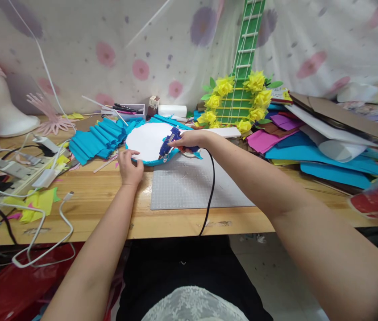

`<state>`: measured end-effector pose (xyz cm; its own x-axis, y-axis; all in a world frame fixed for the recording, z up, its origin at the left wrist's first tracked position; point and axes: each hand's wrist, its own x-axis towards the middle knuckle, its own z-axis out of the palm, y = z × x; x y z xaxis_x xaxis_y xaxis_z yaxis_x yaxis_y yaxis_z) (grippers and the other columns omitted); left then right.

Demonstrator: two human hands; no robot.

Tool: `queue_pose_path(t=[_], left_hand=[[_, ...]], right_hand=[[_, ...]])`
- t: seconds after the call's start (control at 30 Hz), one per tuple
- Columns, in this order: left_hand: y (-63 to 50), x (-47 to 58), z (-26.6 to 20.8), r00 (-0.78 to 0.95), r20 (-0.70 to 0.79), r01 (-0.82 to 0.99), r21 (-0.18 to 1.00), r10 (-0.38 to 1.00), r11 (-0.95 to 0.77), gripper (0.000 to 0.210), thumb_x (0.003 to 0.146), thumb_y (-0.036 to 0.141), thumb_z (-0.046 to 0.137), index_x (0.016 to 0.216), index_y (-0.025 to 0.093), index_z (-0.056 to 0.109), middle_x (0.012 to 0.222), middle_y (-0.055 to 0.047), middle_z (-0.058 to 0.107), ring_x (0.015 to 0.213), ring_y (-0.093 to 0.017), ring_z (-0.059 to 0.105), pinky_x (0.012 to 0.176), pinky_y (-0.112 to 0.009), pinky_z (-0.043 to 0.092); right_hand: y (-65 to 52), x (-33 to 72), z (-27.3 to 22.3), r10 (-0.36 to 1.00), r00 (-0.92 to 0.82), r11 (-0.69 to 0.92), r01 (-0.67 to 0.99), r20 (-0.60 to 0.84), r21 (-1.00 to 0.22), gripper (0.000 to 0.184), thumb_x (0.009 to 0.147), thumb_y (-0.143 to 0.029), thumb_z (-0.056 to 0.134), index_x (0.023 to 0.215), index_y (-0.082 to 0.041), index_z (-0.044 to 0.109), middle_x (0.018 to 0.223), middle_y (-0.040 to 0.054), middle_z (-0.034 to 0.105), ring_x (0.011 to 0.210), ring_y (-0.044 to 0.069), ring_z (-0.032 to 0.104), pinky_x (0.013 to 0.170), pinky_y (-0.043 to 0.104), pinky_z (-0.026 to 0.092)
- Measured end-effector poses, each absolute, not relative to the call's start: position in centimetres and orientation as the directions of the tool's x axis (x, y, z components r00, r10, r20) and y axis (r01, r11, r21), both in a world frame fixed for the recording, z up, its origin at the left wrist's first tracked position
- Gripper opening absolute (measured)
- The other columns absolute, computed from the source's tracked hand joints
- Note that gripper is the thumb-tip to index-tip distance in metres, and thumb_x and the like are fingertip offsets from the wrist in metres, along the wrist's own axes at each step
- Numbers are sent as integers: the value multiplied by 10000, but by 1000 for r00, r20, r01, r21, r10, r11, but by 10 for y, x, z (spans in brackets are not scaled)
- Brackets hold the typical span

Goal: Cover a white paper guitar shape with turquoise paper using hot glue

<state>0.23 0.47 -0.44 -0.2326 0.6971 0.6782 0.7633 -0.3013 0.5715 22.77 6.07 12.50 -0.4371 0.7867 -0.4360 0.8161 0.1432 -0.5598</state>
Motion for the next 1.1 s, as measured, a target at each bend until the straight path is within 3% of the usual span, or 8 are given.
queue_pose_path(t=[0.53, 1.1], left_hand=[[5, 3, -4, -237, 672, 762, 577, 702, -295, 220, 631, 63, 513, 780, 225, 502, 897, -75, 517, 985, -249, 492, 944, -408, 377], [5, 3, -4, -249, 674, 762, 580, 695, -289, 220, 630, 66, 513, 779, 227, 504, 898, -79, 513, 979, -251, 492, 933, -407, 385]], right_hand=[[64, 237, 144, 811, -388, 246, 905, -438, -346, 469, 819, -584, 532, 622, -159, 552, 540, 9, 503, 505, 88, 450, 496, 231, 374], [61, 235, 157, 851, -317, 240, 944, -418, -225, 445, 793, -590, 566, 677, -161, 580, 549, 21, 534, 527, 114, 484, 504, 258, 347]])
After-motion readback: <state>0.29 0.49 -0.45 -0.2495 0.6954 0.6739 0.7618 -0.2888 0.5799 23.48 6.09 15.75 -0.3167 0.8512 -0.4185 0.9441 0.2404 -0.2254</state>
